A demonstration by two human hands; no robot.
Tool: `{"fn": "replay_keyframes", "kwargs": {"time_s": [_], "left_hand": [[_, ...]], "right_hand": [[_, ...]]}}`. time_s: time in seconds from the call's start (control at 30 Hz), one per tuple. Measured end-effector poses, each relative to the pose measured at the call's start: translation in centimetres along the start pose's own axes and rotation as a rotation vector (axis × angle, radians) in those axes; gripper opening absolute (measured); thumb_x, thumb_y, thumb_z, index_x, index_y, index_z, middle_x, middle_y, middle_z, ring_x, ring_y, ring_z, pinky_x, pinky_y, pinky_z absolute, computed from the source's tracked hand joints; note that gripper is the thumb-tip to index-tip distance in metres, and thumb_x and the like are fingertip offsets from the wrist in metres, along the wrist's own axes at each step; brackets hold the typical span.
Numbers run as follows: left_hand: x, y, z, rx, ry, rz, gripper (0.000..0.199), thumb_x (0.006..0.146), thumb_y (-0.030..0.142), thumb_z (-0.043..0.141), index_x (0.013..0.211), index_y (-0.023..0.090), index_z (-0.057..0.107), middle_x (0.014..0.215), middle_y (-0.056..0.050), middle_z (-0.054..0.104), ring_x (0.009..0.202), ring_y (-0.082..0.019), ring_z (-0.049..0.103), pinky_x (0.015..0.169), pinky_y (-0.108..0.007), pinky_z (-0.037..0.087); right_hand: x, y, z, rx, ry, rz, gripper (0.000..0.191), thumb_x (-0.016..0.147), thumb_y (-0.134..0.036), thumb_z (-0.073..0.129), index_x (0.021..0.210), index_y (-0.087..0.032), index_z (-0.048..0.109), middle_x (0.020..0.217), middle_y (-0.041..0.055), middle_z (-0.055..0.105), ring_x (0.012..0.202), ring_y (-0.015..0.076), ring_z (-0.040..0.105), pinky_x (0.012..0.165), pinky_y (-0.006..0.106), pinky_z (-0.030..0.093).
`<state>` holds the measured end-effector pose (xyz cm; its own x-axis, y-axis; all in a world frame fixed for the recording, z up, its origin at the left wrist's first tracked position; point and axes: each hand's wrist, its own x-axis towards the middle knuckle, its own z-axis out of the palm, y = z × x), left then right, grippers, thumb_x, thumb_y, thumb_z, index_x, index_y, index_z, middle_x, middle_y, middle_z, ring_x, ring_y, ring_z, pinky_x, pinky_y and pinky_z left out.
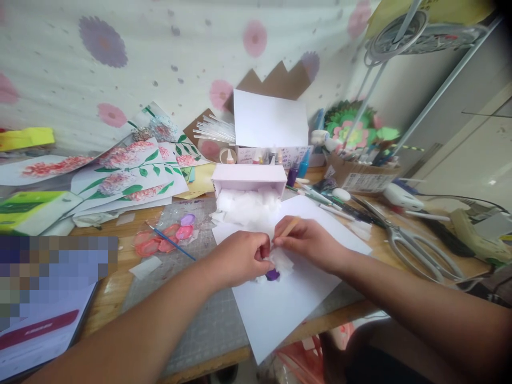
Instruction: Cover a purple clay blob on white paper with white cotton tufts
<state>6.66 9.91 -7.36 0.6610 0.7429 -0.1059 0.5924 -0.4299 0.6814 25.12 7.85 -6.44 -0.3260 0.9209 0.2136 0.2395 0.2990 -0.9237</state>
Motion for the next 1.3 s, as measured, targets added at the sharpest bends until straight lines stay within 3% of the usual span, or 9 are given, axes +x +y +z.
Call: {"fn": "replay_keyframes", "kwargs": {"time_s": [0.13,0.23,0.5,0.77,1.0,1.17,1.3], "left_hand": [[0.0,-0.1,0.1,-0.036,-0.012,-0.015,0.009,0.069,0.027,0.053,0.067,0.02,0.05,0.058,0.005,0.055,0.047,-0.009,0.049,0.042,-0.02,0.033],[-0.1,-0.1,0.1,-0.03,0.0,-0.011,0.009,0.069,0.026,0.053,0.065,0.02,0.048,0.057,0.005,0.054,0.046,-0.009,0.049,0.041,-0.019,0.032],[-0.1,-0.6,-0.7,-0.119,0.016,-0.042,0.006,0.069,0.025,0.051,0.067,0.019,0.05,0.056,0.005,0.052,0.049,-0.009,0.048,0.043,-0.018,0.032],[0.0,-0.5,-2.1,-0.065,0.22,-0.117,0.011,0.072,0.029,0.049,0.07,0.02,0.055,0.058,0.005,0.055,0.052,-0.011,0.048,0.044,-0.02,0.031],[0.1,-0.4,-2.1,-0.067,0.279,-0.104,0.012,0.072,0.03,0.05,0.07,0.02,0.055,0.058,0.005,0.055,0.053,-0.011,0.048,0.047,-0.021,0.033],[0.1,-0.6,-2.1,-0.06,0.304,-0.084,0.011,0.072,0.029,0.05,0.072,0.02,0.056,0.065,0.004,0.057,0.057,-0.012,0.05,0.05,-0.021,0.034],[0.1,-0.5,-2.0,-0.034,0.3,-0.065,0.009,0.072,0.027,0.049,0.073,0.022,0.057,0.067,0.004,0.058,0.058,-0.011,0.05,0.05,-0.021,0.034]], "right_hand": [[1.0,0.4,-1.9,-0.069,0.274,0.026,0.015,0.073,-0.03,0.064,0.064,-0.017,0.063,0.075,0.0032,0.061,0.075,0.0161,0.056,0.069,0.029,0.044],[1.6,1.2,-2.8,-0.189,0.345,0.051,0.015,0.072,-0.03,0.063,0.063,-0.017,0.063,0.077,0.0038,0.062,0.078,0.0179,0.057,0.069,0.03,0.044],[2.3,1.7,-1.8,-0.258,0.201,0.035,0.011,0.073,-0.026,0.061,0.066,-0.017,0.063,0.078,0.0028,0.063,0.076,0.0164,0.059,0.071,0.03,0.045],[1.9,1.3,-1.4,-0.25,-0.041,-0.018,0.01,0.073,-0.02,0.06,0.063,-0.017,0.058,0.088,0.0043,0.063,0.082,0.0159,0.06,0.077,0.031,0.045],[2.1,2.3,-1.4,-0.305,-0.045,-0.018,0.007,0.074,-0.019,0.057,0.068,-0.018,0.059,0.083,0.0032,0.066,0.075,0.0152,0.061,0.067,0.029,0.047],[2.1,2.2,-1.4,-0.273,0.025,0.048,0.009,0.076,-0.025,0.057,0.072,-0.018,0.061,0.081,0.0034,0.067,0.072,0.0151,0.062,0.068,0.03,0.049],[1.8,1.7,-1.5,-0.205,0.0,-0.041,0.011,0.076,-0.023,0.057,0.067,-0.017,0.057,0.082,0.0053,0.066,0.076,0.0161,0.062,0.07,0.031,0.049]]}}
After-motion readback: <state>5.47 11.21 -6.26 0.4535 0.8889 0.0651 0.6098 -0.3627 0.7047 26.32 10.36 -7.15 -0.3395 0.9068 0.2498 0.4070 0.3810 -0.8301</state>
